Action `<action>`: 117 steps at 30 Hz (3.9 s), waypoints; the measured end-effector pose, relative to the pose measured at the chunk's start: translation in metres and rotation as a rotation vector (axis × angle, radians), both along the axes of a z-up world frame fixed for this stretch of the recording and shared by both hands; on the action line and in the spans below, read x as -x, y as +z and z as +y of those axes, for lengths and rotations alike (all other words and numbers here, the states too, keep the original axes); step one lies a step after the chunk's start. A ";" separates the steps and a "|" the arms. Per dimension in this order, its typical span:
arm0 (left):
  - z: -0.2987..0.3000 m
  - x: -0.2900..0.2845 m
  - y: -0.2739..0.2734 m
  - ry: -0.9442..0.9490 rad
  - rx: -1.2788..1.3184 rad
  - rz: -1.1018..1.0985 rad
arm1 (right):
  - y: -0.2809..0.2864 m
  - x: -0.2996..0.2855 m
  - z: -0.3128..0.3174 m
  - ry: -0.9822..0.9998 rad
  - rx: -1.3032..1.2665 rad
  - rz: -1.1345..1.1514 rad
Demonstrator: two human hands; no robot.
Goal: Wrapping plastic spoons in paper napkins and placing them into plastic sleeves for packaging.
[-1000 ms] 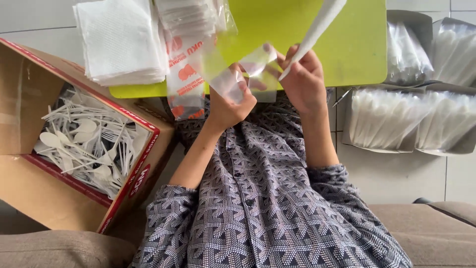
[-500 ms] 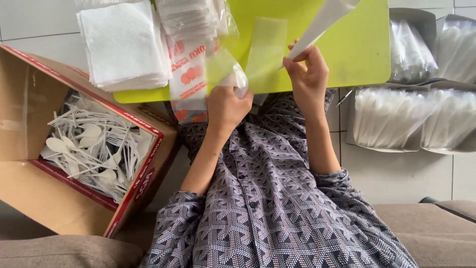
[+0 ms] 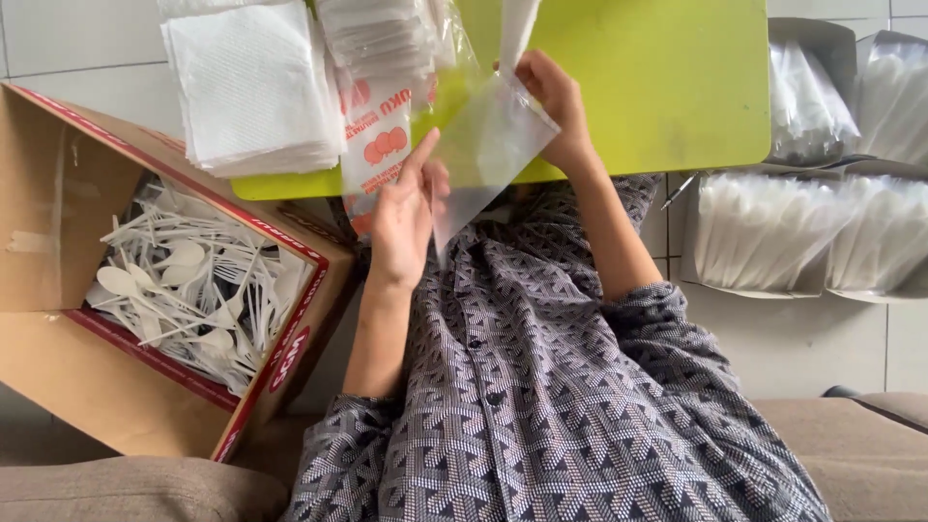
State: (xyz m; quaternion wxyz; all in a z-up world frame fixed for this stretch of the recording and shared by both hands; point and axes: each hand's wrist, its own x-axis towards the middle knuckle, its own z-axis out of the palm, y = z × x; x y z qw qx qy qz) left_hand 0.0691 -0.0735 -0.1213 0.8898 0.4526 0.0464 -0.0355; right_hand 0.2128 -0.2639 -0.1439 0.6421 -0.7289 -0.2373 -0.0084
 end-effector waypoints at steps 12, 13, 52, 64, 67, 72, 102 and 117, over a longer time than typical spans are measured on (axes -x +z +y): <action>-0.051 0.013 0.005 0.003 0.365 0.282 | 0.035 0.106 -0.059 -0.035 -0.428 -0.007; -0.051 0.016 0.008 0.004 0.366 0.281 | 0.031 0.114 -0.063 -0.034 -0.427 -0.008; -0.029 0.034 0.078 -0.242 -0.202 -0.102 | 0.065 0.129 -0.069 -0.168 -0.267 -0.341; -0.027 0.029 0.070 0.193 -1.267 -0.828 | 0.085 0.139 -0.068 -0.139 -0.382 -0.005; -0.034 0.031 0.071 0.184 -1.159 -0.770 | 0.090 0.141 -0.064 -0.120 -0.383 0.035; -0.041 0.032 0.066 0.088 -0.807 -0.546 | 0.118 0.142 -0.051 0.030 -0.280 0.035; -0.043 0.023 0.043 -0.044 -0.355 -0.043 | 0.137 0.087 -0.052 0.165 -0.116 -0.058; -0.047 0.025 0.036 0.019 -0.396 -0.017 | 0.158 0.080 -0.075 0.010 -0.009 -0.306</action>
